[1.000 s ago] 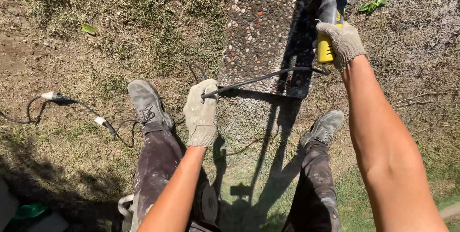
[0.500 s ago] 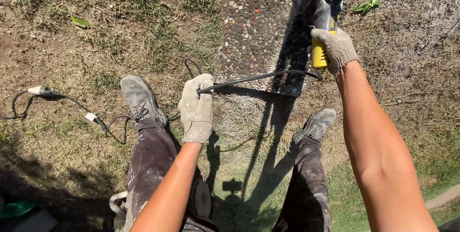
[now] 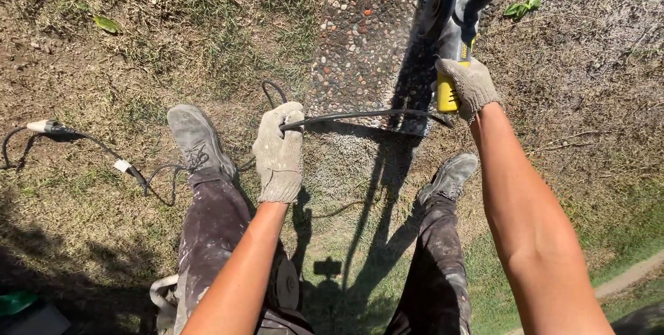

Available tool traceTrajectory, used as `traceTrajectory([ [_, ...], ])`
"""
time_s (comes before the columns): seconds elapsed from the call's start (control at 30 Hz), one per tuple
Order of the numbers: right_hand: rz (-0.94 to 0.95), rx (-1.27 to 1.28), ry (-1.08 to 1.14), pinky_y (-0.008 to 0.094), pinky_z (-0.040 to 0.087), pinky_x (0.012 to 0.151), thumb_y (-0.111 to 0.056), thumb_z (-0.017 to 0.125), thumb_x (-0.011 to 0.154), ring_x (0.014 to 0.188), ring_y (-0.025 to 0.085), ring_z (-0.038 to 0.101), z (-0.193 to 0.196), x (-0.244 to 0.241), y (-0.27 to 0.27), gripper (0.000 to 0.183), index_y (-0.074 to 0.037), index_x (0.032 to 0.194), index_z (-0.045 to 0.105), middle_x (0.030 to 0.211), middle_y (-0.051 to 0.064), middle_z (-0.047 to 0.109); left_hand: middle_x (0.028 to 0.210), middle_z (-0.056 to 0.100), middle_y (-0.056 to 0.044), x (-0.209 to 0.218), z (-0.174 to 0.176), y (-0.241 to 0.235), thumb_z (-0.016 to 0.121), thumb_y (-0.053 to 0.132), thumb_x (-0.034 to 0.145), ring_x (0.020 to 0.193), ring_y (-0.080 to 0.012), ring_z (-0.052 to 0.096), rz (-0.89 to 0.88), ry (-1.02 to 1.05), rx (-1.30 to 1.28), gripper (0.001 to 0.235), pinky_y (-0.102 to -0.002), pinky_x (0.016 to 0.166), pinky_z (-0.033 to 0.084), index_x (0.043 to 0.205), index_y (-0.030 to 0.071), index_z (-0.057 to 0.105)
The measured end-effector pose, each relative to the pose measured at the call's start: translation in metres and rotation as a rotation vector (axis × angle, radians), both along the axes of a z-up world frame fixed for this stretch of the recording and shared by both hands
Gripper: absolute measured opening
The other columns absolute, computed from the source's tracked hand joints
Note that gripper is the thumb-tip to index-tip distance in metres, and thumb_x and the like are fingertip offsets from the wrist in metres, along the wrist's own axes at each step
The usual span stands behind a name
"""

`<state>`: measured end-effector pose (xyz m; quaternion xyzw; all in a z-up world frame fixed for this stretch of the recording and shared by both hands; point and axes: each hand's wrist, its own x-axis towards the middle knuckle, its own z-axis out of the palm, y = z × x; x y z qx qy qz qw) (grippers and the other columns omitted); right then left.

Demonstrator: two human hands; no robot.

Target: Cutting a stone or concrete slab using an electric angle grinder

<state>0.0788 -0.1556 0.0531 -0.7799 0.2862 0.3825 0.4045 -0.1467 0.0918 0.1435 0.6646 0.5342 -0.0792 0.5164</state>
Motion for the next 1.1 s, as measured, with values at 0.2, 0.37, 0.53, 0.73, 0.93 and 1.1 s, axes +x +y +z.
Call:
traceTrajectory([
  [0.2, -0.025, 0.042, 0.049, 0.028, 0.063, 0.064, -0.022, 0.091, 0.074, 0.063, 0.013, 0.069, -0.045, -0.012, -0.039, 0.039, -0.012, 0.104, 0.068, 0.074, 0.002, 0.066, 0.119, 0.071, -0.005, 0.001, 0.005, 0.001, 0.058, 0.034, 0.103, 0.115, -0.0312, 0.066, -0.010, -0.014, 0.005, 0.023, -0.046, 0.103, 0.049, 0.115, 0.022, 0.072],
  [0.37, -0.011, 0.039, 0.041, 0.031, 0.061, 0.069, -0.023, 0.090, 0.076, 0.069, 0.014, 0.069, -0.045, -0.022, -0.048, 0.039, -0.011, 0.107, 0.069, 0.078, 0.003, 0.067, 0.119, 0.071, -0.005, 0.001, 0.003, 0.000, 0.059, 0.036, 0.102, 0.115, -0.0291, 0.066, 0.022, -0.024, -0.008, 0.022, -0.045, 0.103, 0.050, 0.115, 0.023, 0.072],
  [0.53, 0.009, 0.028, 0.057, 0.031, 0.060, 0.072, -0.025, 0.091, 0.075, 0.073, 0.015, 0.070, -0.042, -0.036, -0.051, 0.040, -0.013, 0.107, 0.070, 0.081, 0.003, 0.069, 0.119, 0.071, -0.006, 0.000, 0.004, 0.000, 0.061, 0.037, 0.102, 0.114, -0.0301, 0.066, 0.032, -0.059, -0.015, 0.023, -0.045, 0.102, 0.049, 0.115, 0.021, 0.072],
  [0.73, 0.011, 0.007, 0.067, 0.032, 0.060, 0.071, -0.024, 0.091, 0.074, 0.073, 0.016, 0.071, -0.038, -0.054, -0.058, 0.039, -0.013, 0.106, 0.071, 0.079, 0.004, 0.069, 0.118, 0.071, -0.009, -0.003, 0.001, -0.002, 0.063, 0.035, 0.102, 0.115, -0.0318, 0.066, 0.028, -0.087, -0.019, 0.023, -0.046, 0.101, 0.050, 0.115, 0.019, 0.072],
  [0.93, 0.099, -0.052, 0.152, 0.035, 0.059, 0.072, -0.032, 0.090, 0.076, 0.075, 0.017, 0.071, -0.030, -0.069, -0.059, 0.040, -0.014, 0.107, 0.071, 0.081, 0.006, 0.070, 0.116, 0.072, -0.007, -0.001, 0.000, -0.003, 0.065, 0.035, 0.101, 0.113, -0.0302, 0.067, 0.036, -0.090, -0.013, 0.021, -0.044, 0.099, 0.051, 0.113, 0.020, 0.072],
  [1.1, 0.021, -0.045, 0.152, 0.035, 0.059, 0.071, -0.029, 0.090, 0.073, 0.075, 0.021, 0.069, -0.027, -0.079, -0.058, 0.044, -0.012, 0.108, 0.070, 0.083, 0.007, 0.069, 0.115, 0.072, -0.008, 0.001, 0.004, -0.003, 0.065, 0.036, 0.101, 0.111, -0.0296, 0.067, 0.043, -0.091, -0.024, 0.021, -0.044, 0.098, 0.052, 0.113, 0.020, 0.072],
])
